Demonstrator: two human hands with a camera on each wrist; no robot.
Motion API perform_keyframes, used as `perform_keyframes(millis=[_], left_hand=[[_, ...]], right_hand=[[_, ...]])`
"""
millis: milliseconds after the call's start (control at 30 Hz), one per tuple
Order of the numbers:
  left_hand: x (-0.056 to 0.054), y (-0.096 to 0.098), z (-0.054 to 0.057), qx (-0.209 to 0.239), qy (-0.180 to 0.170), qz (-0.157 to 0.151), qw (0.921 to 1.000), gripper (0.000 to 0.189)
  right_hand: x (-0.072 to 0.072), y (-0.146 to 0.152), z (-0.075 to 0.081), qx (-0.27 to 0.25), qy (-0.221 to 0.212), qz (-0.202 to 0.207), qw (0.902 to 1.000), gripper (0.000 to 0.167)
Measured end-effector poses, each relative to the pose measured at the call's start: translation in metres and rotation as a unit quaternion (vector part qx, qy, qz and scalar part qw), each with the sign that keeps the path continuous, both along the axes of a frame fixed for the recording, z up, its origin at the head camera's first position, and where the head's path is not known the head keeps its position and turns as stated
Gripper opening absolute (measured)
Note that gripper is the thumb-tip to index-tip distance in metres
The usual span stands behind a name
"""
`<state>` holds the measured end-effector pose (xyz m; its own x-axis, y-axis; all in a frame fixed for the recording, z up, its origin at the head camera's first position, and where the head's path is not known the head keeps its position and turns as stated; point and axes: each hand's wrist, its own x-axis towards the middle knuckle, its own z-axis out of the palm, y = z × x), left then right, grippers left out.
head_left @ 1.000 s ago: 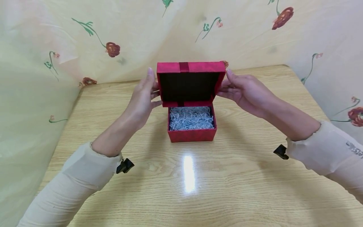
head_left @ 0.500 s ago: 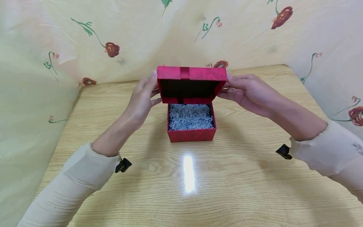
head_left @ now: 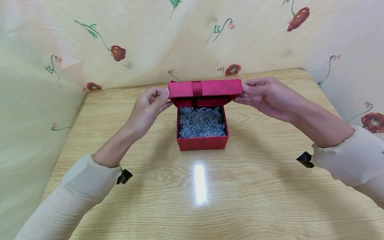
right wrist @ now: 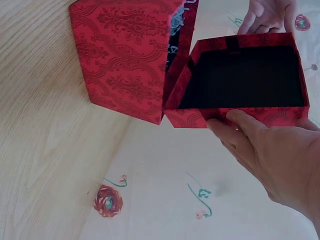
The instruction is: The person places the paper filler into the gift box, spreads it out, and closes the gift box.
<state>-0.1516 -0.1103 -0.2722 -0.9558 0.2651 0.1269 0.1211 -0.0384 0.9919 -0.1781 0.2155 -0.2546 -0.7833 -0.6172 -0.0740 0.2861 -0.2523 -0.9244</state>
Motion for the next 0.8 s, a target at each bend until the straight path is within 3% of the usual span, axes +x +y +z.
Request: perform_keyframes(millis=[233, 467, 800], left_hand=[[0.002, -0.008, -0.005, -0.063, 0.012, -0.010, 0.9979, 0.031], [0.003, -0.013, -0.009, -0.127, 0.036, 0.002, 0.9913, 0.031], [0.009, -0.013, -0.015, -0.046, 0.015, 0.002, 0.9988, 0.038]], right_hand=[[0.000, 0.002, -0.005, 0.039, 0.037, -0.007, 0.9985, 0.022], [0.002, 0.004, -0.007, 0.094, 0.104, 0.014, 0.9901, 0.031], [0.013, -0.002, -0.009, 0.179, 0.140, -0.035, 0.9732, 0.038]])
